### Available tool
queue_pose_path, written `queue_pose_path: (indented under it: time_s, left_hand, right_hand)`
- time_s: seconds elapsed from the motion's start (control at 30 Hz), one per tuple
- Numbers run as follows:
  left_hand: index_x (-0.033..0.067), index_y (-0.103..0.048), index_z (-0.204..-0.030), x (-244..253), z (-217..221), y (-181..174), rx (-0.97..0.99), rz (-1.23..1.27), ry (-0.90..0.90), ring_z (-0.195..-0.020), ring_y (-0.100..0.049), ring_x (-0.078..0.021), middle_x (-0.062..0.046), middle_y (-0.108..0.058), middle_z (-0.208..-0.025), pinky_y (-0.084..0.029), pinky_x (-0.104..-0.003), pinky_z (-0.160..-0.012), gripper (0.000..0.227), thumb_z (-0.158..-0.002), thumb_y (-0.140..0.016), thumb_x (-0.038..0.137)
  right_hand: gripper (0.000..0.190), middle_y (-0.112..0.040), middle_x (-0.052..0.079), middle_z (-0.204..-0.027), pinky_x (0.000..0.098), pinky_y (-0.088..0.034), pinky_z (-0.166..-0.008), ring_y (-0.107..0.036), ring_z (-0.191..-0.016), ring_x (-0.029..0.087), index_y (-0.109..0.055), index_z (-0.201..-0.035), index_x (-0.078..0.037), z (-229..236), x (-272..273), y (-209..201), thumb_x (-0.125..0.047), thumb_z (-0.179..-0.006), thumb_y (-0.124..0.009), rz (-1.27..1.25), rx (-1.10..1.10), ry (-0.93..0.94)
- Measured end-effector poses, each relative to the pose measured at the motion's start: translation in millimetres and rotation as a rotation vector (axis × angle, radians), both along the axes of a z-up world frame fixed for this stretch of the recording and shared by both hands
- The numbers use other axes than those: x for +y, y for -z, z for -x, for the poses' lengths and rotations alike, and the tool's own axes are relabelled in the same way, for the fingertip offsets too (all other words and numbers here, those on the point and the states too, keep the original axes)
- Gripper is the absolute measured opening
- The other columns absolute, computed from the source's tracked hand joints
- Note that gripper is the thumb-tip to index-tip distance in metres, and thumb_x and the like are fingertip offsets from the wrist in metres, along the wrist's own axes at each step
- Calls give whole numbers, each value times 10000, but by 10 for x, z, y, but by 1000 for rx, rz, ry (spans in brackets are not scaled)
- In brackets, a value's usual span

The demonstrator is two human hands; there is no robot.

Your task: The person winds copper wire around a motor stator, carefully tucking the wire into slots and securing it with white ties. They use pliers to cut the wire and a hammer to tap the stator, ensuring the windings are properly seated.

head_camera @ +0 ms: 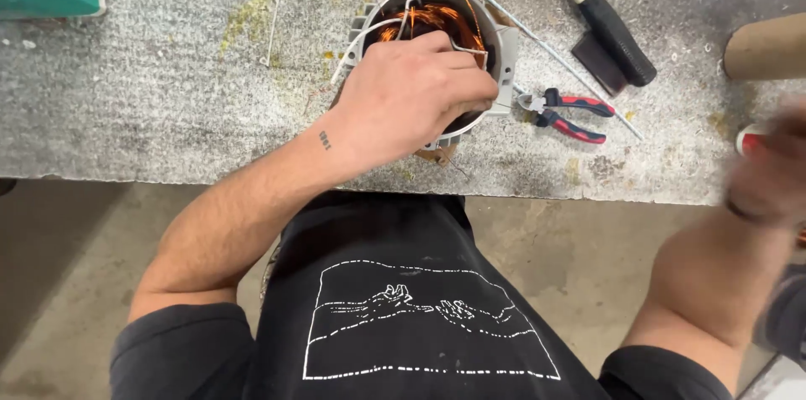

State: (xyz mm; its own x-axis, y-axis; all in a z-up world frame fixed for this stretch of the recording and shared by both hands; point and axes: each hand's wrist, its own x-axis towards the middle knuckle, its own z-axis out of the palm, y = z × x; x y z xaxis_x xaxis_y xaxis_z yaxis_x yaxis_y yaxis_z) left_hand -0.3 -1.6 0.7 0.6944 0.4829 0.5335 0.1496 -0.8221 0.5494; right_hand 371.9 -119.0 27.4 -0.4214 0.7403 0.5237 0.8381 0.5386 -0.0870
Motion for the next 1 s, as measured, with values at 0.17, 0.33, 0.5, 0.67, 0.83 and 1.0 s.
queue_pose_path:
  time_s: [0.17, 0.33, 0.5, 0.67, 0.83, 1.0]
  left_hand:
    - [197, -749, -1017, 0, 10, 22, -7, -14, 1, -898, -638, -193, 63, -690, -922, -523, -345, -706, 105, -956, -707, 271]
    - [221, -754, -980, 19, 22, 23, -2, -35, 24, -881, -640, -188, 70, -688, -899, -516, -339, -675, 84, -958, -706, 286]
    - [208, -751, -956, 4, 4, 4, 49, -24, 18, -879, -638, -192, 56, -676, -876, -520, -350, -685, 79, -923, -705, 263]
    - [202, -755, -988, 7, 19, 6, 30, -18, 33, -880, -636, -190, 71, -690, -903, -525, -343, -698, 93, -934, -694, 247]
    - [191, -763, -1008, 27, 8, 5, 52, -10, 21, -839, -630, -186, 68, -707, -902, -510, -344, -655, 120, -955, -695, 274]
    - [148, -728, -1009, -13, 8, -21, -16, -3, -11, -836, -647, -183, 41, -698, -865, -522, -334, -687, 131, -951, -742, 265]
  right_hand:
    - [581, -488, 14, -638, 349, -363, -636, -506, -576, 221, -566, -757, -127, 875, 590, -263, -660, -963, -672, -173, -413, -78]
    - [669, -362, -13, -529, 307, -313, -527, -432, -456, 174, -439, -611, -157, 1321, 935, -393, -732, -890, -636, -280, -519, -278]
    - [541, -411, -14, -625, 300, -368, -559, -486, -539, 163, -419, -679, -175, 1309, 1002, -408, -565, -992, -625, -228, -628, -534]
    - [462, -445, -2, -613, 340, -400, -543, -512, -527, 189, -486, -668, -153, 1164, 817, -418, -451, -954, -695, -49, -374, -558]
    - [392, -491, 1, -615, 363, -423, -545, -544, -545, 205, -558, -701, -141, 1069, 649, -262, -399, -915, -762, 62, -197, -373]
    - [377, -531, -10, -614, 360, -423, -546, -561, -563, 200, -591, -735, -148, 1034, 405, -66, -423, -880, -806, 89, -90, -1]
